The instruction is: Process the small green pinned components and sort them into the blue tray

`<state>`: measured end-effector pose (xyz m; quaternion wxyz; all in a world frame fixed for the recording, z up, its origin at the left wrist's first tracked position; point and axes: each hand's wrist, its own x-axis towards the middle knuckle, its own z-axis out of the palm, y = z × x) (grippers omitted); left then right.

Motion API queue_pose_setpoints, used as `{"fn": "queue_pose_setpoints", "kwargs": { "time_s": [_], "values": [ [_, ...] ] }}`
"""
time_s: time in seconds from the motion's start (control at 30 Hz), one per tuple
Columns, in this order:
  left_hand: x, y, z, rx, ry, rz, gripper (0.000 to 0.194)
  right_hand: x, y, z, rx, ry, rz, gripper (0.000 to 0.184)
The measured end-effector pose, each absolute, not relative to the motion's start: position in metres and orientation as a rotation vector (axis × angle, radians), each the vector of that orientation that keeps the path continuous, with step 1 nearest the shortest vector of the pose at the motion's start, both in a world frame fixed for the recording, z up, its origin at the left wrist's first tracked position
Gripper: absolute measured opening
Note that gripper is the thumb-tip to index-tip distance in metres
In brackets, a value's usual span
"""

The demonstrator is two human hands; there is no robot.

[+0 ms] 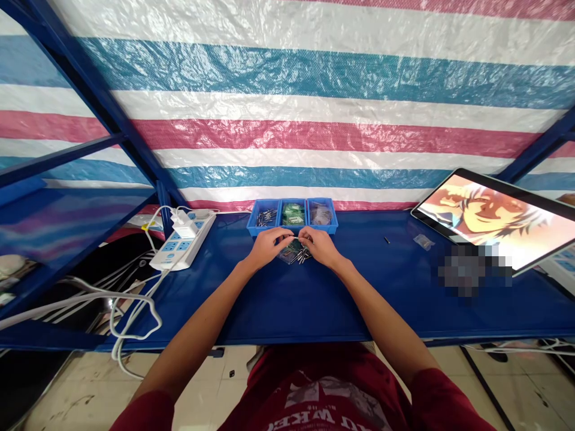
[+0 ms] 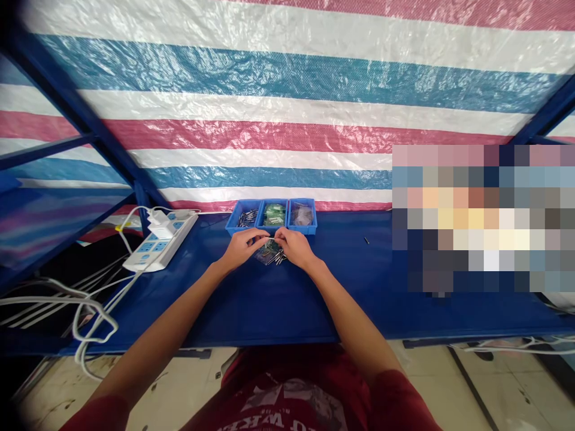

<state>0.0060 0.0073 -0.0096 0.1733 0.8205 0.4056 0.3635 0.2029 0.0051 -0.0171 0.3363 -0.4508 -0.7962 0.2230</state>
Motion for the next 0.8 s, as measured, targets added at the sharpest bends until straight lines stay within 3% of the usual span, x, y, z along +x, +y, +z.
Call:
{"fn": "queue_pose_setpoints", "kwargs": {
  "time_s": [0.43,0.8],
  "values": [
    [0.002,0.02,-0.011,2.019,1.203,1.106,0.029,0.19,0.003,-0.026,-1.169,-1.747,0.622,0.012],
    [0.006,0.02,0.001,2.119,1.183,0.927,0.032,0.192,0.001,-0.024,-1.134,-1.681,0.571,0.014]
  ]
}}
